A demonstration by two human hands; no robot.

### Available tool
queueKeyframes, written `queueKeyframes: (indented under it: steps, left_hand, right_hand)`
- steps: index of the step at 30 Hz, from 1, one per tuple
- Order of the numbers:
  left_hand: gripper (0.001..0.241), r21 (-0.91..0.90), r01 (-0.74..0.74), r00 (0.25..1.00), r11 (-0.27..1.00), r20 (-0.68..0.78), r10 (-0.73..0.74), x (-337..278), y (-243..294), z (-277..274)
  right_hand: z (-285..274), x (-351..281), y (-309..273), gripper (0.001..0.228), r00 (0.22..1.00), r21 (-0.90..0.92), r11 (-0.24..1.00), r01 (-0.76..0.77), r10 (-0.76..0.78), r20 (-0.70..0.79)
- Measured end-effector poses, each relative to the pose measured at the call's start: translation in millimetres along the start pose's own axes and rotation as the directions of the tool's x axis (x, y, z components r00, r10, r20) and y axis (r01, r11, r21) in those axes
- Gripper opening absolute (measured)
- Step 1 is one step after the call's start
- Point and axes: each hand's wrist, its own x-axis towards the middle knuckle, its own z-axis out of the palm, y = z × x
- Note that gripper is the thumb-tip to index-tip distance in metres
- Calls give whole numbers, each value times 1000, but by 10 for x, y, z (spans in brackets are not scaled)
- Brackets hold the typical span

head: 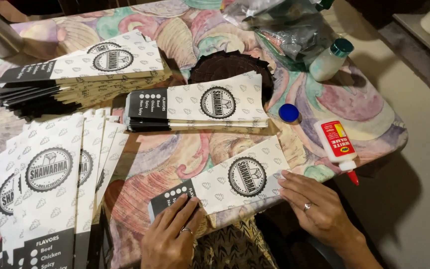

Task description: Assembling paper bags by applying glue to pre-printed templates and folding them into shape.

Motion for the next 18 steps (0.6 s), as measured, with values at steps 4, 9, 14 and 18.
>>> queueKeyframes:
  steps: [4,9,14,18]
  left_hand:
    - [18,22,-6,1000,1000,10,6,9,13,-1]
    - [24,52,26,999,998,33,-27,21,63,-27]
    - [53,175,-108,953,979,300,52,-137,-53,31]
    - [44,122,-74,974,990,222,45,-63,-14,24]
  right_hand:
    - [20,17,-4,18,1000,-20,1000,8,-8,-20]
    - [12,63,-33,16,999,-9,1000,2,-2,-46]
    - [37,198,-109,11,999,-18,998,-52,52,-10]
    - [292,329,-140,29,997,234,970,-69,60,43]
